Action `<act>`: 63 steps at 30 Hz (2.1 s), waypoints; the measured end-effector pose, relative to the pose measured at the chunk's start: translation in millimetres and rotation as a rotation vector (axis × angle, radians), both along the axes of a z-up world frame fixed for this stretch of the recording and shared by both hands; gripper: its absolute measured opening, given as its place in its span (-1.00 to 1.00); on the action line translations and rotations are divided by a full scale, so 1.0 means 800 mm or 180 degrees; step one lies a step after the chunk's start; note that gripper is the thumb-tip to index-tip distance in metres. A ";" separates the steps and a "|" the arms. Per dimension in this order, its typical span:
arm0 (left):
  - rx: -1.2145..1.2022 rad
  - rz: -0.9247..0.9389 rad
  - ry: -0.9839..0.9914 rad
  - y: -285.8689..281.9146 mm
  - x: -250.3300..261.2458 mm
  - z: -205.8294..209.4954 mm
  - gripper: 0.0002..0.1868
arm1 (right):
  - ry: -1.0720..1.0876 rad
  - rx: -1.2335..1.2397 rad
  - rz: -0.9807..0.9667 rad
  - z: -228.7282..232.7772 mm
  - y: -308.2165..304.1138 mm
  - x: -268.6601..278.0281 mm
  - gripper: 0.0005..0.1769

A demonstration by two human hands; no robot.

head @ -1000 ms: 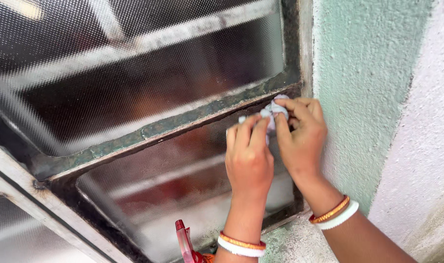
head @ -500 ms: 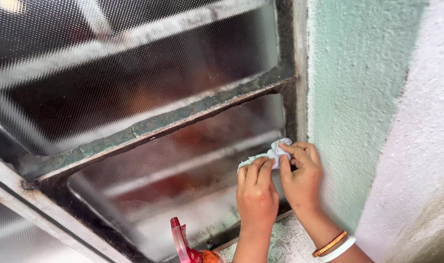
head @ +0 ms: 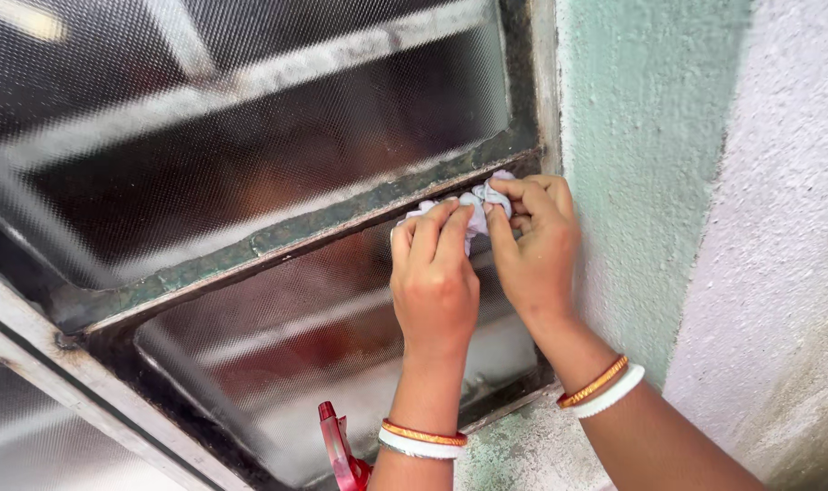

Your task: The person cleans a window with a metal mesh screen using a spray bottle and a cloth. They repeatedly spray the surface and wipe it with the cloth, focusing on the lower panes and the frame.

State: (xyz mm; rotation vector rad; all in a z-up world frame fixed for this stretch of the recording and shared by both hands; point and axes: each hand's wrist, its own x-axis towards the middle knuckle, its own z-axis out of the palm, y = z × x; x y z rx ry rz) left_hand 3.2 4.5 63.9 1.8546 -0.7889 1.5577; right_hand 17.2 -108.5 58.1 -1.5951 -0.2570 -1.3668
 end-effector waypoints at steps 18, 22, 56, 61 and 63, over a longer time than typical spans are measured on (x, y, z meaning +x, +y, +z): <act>-0.0061 -0.0085 0.1344 -0.020 -0.030 -0.210 -0.61 | 0.0960 0.0479 0.0018 -0.224 -0.007 -0.019 -0.71; -0.0029 -0.0061 0.1220 -0.020 -0.032 -0.191 -0.63 | 0.0911 0.0489 0.0057 -0.200 -0.008 -0.024 -0.73; -0.0362 -0.0193 0.1243 -0.020 -0.026 -0.222 -0.71 | 0.1355 0.0160 -0.0020 -0.229 -0.005 -0.032 -0.68; -0.0409 -0.0206 0.0793 -0.009 -0.019 -0.173 -0.68 | 0.0775 -0.0029 0.0324 -0.178 -0.002 -0.023 -0.66; -0.0358 -0.0207 0.0851 -0.004 -0.019 -0.172 -0.67 | 0.0870 0.0011 0.0306 -0.177 0.000 -0.025 -0.67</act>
